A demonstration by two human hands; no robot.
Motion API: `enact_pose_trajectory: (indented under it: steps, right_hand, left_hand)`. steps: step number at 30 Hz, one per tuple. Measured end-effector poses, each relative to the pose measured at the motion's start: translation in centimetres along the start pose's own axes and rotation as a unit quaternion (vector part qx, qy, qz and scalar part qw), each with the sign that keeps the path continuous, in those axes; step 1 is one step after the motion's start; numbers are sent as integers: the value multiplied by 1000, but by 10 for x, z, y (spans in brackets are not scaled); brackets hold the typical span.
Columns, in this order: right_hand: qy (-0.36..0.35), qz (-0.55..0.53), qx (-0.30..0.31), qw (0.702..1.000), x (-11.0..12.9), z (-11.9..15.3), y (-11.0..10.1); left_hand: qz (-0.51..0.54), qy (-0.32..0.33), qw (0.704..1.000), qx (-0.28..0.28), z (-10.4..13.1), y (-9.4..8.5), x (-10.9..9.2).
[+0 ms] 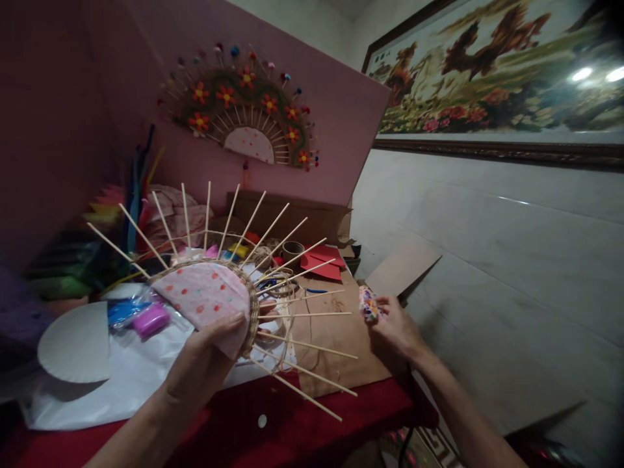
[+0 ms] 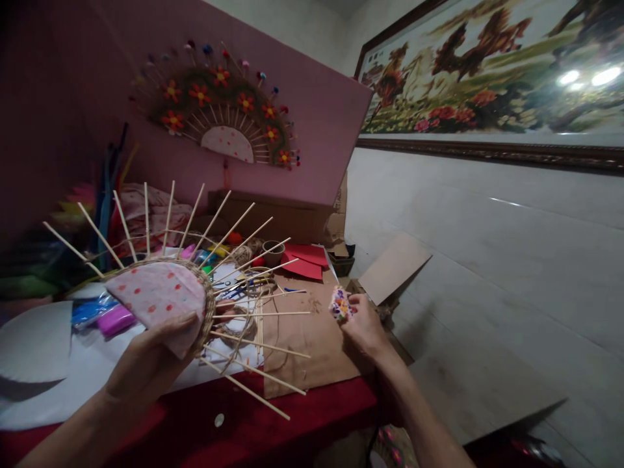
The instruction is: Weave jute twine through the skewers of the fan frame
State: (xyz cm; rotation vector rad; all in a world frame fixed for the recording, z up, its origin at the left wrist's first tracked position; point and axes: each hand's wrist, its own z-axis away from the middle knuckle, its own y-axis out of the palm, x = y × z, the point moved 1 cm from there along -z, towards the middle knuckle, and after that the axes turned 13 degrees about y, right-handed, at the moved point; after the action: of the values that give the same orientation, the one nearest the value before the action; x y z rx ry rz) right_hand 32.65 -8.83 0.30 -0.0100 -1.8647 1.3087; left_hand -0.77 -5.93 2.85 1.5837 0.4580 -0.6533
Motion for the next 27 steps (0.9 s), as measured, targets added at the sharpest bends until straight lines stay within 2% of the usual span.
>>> enact_pose_trajectory:
  steps: [2,4,7,9,11,14,16,18,22,27]
  right_hand:
    - [-13,-62,-43,997,4,5,-18]
    - [-31,-153,-34,987,14,18,-37]
    - [1,-251,28,967,33,47,-62]
    - [4,-352,79,933,45,67,-74]
    - [5,-391,203,898,55,84,-80]
    - [38,-347,385,854,62,101,-81]
    - [57,-326,445,832,64,107,-79]
    - [64,-319,468,822,65,110,-75]
    - [64,-303,501,808,72,113,-65]
    - [2,-292,514,807,87,118,-57]
  left_hand:
    - [-3,-10,1000,4,0,0,1]
    - [-13,5,1000,8,0,0,0]
    - [-38,34,998,45,1,1,0]
    - [-48,41,996,67,2,2,0]
    - [-52,33,996,65,3,3,0]
    - [-57,14,998,39,6,7,-1]
    - [-57,11,998,22,7,8,-2]
    - [-59,19,998,18,7,10,-2]
    - [-86,41,994,58,7,9,0]
    - [-98,41,993,57,7,5,1]
